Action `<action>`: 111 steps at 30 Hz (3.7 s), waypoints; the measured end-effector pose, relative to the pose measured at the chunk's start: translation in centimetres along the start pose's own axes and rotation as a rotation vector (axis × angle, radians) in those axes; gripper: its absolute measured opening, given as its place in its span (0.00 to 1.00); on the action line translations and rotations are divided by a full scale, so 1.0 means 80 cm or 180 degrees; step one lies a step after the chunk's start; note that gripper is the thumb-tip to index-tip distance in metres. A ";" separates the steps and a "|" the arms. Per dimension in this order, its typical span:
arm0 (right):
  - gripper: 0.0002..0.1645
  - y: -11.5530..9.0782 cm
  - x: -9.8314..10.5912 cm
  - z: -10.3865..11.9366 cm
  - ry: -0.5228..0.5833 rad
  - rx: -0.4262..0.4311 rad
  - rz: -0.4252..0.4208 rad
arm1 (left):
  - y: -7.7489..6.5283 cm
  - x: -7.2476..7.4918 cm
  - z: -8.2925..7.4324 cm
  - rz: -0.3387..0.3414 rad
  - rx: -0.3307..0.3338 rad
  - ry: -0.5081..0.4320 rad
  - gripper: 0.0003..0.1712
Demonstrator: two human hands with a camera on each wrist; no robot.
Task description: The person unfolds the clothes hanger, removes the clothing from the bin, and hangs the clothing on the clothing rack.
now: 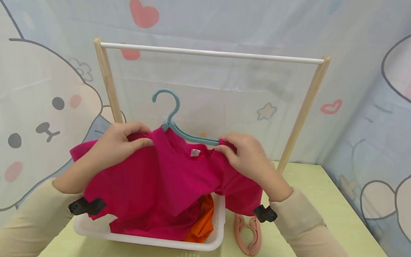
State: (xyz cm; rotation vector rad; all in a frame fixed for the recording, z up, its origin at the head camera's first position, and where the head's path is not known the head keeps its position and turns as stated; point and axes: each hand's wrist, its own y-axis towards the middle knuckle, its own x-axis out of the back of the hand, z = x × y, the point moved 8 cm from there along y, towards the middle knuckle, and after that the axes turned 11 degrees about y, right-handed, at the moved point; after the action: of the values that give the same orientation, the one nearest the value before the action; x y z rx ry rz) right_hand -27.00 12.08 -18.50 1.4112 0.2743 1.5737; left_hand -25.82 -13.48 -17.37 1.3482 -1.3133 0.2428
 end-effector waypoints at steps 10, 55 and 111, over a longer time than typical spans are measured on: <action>0.11 -0.003 0.026 0.000 0.0050 0.0073 -0.0267 | -0.007 0.025 0.014 0.0159 0.0075 0.0080 0.04; 0.13 -0.017 0.072 -0.023 0.0048 -0.0495 -0.0501 | -0.076 0.106 0.151 -0.0929 0.1050 -0.0194 0.13; 0.14 0.036 0.049 -0.009 0.0368 -0.0874 0.0539 | -0.004 0.040 -0.009 -0.0730 -0.1117 0.0684 0.10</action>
State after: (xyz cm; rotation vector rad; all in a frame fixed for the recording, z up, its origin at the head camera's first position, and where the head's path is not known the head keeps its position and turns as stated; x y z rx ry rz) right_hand -28.49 13.90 -14.20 1.1563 0.0042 1.7600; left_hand -24.05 -14.72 -14.84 1.1259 -0.9600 -0.0033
